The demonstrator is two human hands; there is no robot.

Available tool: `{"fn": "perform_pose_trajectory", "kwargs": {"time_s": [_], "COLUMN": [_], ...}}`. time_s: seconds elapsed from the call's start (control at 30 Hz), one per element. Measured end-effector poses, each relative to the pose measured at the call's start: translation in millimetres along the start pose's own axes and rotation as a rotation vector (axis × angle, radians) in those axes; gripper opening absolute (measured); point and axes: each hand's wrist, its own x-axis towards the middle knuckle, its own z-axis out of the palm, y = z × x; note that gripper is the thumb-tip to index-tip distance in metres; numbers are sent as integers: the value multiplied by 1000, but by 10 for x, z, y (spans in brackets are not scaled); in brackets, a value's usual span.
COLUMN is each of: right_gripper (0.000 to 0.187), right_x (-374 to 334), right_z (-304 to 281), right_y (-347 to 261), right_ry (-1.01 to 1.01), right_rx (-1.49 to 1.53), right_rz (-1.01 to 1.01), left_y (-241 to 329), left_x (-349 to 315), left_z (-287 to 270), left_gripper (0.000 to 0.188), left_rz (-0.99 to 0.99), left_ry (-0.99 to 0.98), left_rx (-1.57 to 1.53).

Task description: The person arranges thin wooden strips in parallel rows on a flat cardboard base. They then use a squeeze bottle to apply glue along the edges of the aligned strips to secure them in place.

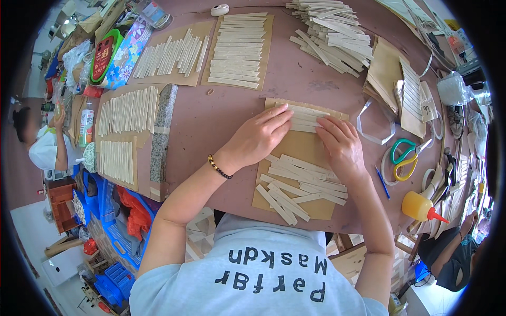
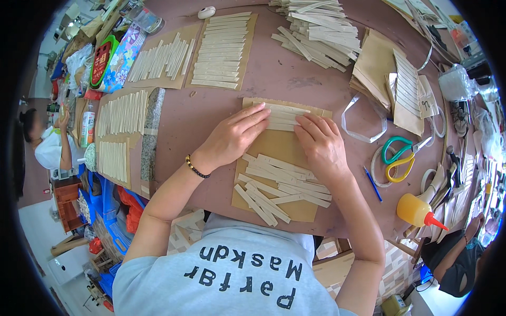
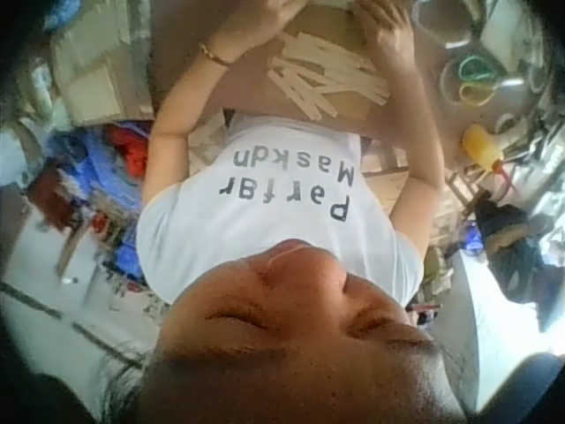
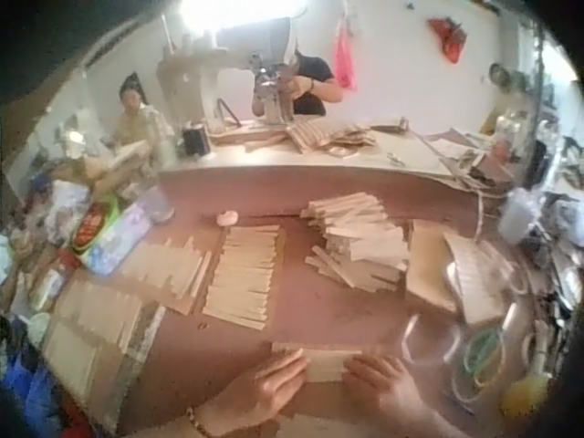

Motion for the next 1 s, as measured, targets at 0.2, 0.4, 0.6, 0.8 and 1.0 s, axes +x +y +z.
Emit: {"fn": "perform_pose_trajectory", "kwargs": {"time_s": [0.2,0.4,0.6,0.8,1.0], "right_gripper": [30,41,42,21,15], "right_x": [-63,-136,-50,4,85], "right_z": [-13,51,48,2,55], "right_y": [-44,-233,-251,-31,82], "right_ry": [7,202,218,180,154], "right_rx": [71,574,619,175,234], "right_rz": [63,538,547,369,415], "left_y": [4,96,107,85,34], "left_x": [-36,-63,-46,-51,-53], "left_z": [30,29,51,75,61], "left_gripper": [21,31,33,22,22], "left_rz": [-47,-193,-225,-178,-171], "left_ry": [29,101,87,81,61], "left_rx": [-95,-221,-263,-166,-163]}}
